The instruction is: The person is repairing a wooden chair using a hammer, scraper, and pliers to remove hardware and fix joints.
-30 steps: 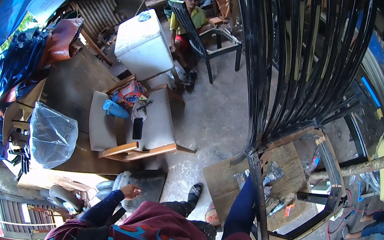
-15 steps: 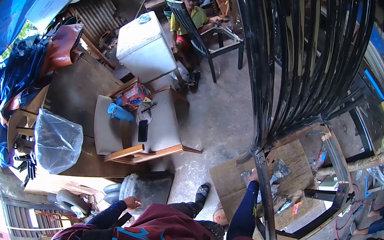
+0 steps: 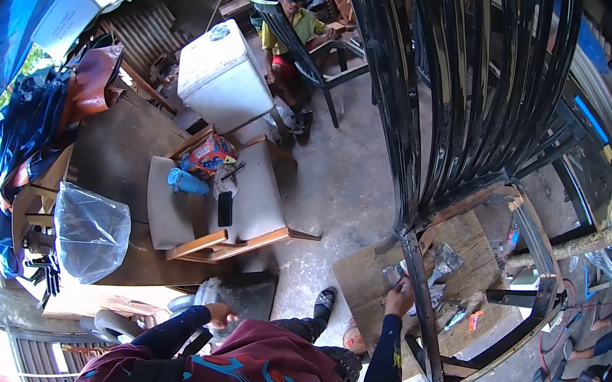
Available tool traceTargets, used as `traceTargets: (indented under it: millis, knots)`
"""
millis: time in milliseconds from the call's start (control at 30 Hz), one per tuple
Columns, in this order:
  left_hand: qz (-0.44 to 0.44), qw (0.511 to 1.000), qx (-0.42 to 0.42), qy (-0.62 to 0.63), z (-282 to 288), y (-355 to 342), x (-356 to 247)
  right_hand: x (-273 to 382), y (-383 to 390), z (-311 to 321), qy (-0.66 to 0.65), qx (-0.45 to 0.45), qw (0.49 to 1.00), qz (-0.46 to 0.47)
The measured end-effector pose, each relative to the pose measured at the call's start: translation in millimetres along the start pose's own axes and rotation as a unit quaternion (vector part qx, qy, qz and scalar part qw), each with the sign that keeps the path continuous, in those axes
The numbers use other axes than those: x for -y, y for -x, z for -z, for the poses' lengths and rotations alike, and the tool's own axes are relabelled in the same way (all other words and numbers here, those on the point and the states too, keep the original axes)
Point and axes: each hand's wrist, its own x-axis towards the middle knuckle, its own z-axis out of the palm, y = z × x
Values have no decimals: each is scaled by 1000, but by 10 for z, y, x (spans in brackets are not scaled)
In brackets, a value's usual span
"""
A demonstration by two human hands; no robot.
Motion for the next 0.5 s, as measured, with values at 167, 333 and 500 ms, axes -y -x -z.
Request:
traceTargets:
  millis: [167, 333, 500]
  knots:
    - [-124, 511, 231, -819, -620, 281, 33, -93, 916, 502, -34, 105, 993, 32]
    - [47, 812, 239, -530, -87, 399, 123, -311, 1598, 519, 35, 300, 952, 48]
    - [-105, 708, -24, -698, -1114, 469, -845, -291, 1951, 809, -14, 182, 976, -116]
